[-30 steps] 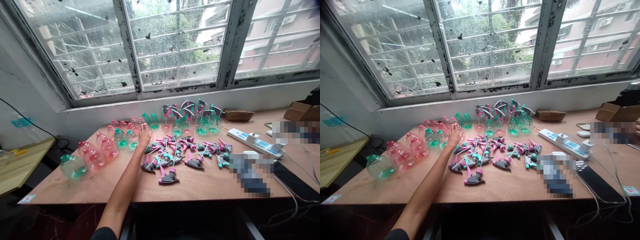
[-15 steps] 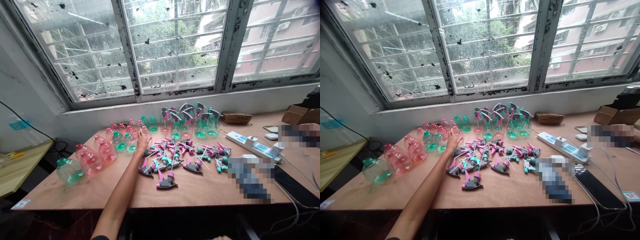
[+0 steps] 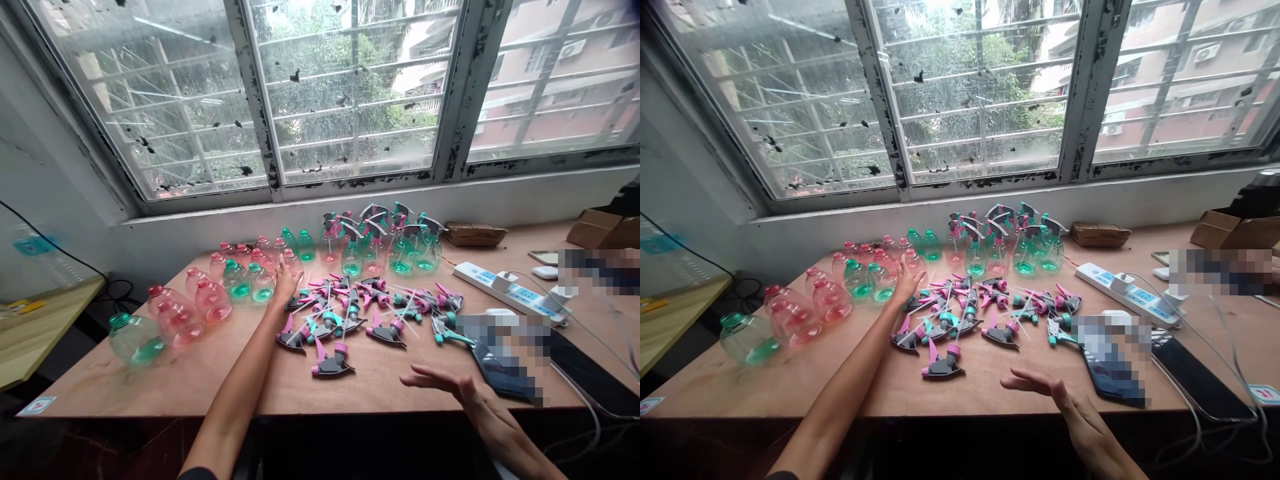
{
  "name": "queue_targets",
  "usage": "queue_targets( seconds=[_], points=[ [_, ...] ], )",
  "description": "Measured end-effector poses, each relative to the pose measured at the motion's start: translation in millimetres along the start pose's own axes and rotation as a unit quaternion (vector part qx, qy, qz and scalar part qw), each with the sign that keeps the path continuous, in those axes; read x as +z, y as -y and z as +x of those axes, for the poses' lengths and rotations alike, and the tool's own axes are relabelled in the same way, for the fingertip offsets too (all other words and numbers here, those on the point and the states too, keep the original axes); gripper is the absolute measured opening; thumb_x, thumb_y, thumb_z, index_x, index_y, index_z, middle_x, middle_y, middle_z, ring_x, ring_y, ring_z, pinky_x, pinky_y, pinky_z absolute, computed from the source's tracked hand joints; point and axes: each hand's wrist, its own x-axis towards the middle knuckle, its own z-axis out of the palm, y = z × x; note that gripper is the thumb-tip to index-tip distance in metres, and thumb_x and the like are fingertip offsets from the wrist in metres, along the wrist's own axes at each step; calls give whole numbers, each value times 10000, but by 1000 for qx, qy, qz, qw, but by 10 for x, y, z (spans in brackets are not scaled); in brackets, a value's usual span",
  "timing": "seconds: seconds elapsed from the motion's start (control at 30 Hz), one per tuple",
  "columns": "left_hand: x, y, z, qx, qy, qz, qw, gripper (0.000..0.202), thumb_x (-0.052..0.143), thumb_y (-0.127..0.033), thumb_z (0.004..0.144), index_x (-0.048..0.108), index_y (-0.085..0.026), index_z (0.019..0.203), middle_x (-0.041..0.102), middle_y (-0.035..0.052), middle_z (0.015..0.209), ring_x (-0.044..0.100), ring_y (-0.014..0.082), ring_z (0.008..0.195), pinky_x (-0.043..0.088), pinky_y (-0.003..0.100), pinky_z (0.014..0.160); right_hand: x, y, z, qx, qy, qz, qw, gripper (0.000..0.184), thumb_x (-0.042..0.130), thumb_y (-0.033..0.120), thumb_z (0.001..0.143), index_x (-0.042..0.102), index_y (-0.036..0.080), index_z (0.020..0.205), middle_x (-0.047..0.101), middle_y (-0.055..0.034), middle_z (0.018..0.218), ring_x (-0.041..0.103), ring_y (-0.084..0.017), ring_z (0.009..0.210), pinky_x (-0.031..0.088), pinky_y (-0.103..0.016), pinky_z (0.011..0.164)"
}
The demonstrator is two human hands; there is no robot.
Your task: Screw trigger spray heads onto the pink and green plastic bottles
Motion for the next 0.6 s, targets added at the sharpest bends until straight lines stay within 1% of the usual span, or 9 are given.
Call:
queue_targets(
  seconds=[0.07, 0.13, 0.23, 0.3, 0.33, 0.43, 0.53, 0.57, 0.6],
  points=[
    [-54, -75, -11, 4, -1, -19, 1000, 368, 647, -288, 965, 570, -180, 1309, 598, 106, 1368, 631, 293, 1176, 546, 524, 981, -18, -32, 37, 13, 27, -28, 999, 532, 332, 561, 1006, 705, 276, 1257, 768, -130, 1246, 630, -360, 1260, 415, -626, 1120],
    [-163, -185, -4, 17, -6, -44, 999, 398, 649, -290, 962, 551, -188, 1334, 560, 108, 1418, 593, 313, 1234, 510, 554, 1022, -41, -84, 119, 9, 12, -70, 997, 453, 454, 536, 982, 691, 274, 1265, 726, -124, 1317, 618, -357, 1265, 442, -590, 1113],
    [-442, -412, -17, 36, -19, -87, 995, 577, 681, -305, 928, 430, -203, 1437, 426, 132, 1534, 435, 372, 1386, 372, 617, 1132, -65, -190, 223, -13, -43, -135, 990, 413, 522, 514, 960, 658, 284, 1275, 732, -121, 1272, 697, -340, 1100, 568, -526, 977],
    [-681, -595, -118, 50, -13, -121, 991, 768, 728, -326, 878, 296, -210, 1503, 342, 166, 1575, 289, 374, 1476, 230, 577, 1228, -49, -259, 251, -30, -63, -167, 984, 388, 531, 503, 959, 648, 293, 1263, 739, -117, 1231, 730, -317, 965, 615, -497, 882],
    [-804, -690, -217, 59, 3, -141, 988, 798, 731, -359, 868, 275, -233, 1511, 345, 155, 1571, 281, 375, 1477, 208, 572, 1237, -29, -291, 258, -40, -61, -177, 981, 376, 530, 491, 962, 642, 293, 1262, 734, -116, 1236, 733, -310, 945, 625, -486, 861],
    [-1133, -956, -725, 89, 100, -212, 968, 779, 692, -506, 861, 315, -271, 1501, 503, 143, 1434, 494, 371, 1309, 396, 553, 1126, 67, -379, 292, -77, -31, -211, 974, 355, 535, 425, 972, 626, 274, 1280, 682, -125, 1338, 691, -326, 1129, 604, -495, 947],
    [-1354, -1110, -1399, 134, 244, -292, 915, 689, 488, -708, 895, 484, -248, 1407, 647, 122, 1280, 656, 309, 1122, 555, 427, 963, 184, -457, 371, -121, -3, -267, 956, 373, 541, 351, 969, 608, 250, 1322, 608, -134, 1448, 540, -356, 1356, 508, -555, 1084],
    [-1400, -1128, -1603, 144, 303, -328, 883, 764, 453, -772, 866, 487, -229, 1402, 694, 112, 1186, 691, 296, 1051, 583, 403, 907, 225, -469, 402, -136, 0, -285, 949, 383, 538, 326, 967, 601, 240, 1335, 596, -140, 1464, 508, -364, 1384, 488, -575, 1099],
    [-1433, -1130, -1778, 126, 435, -385, 804, 856, 587, -762, 803, 430, -225, 1451, 658, 124, 1259, 645, 331, 1146, 540, 443, 986, 269, -467, 430, -149, 4, -301, 942, 385, 533, 302, 967, 597, 231, 1340, 596, -144, 1466, 496, -368, 1393, 486, -585, 1100]
  ],
)
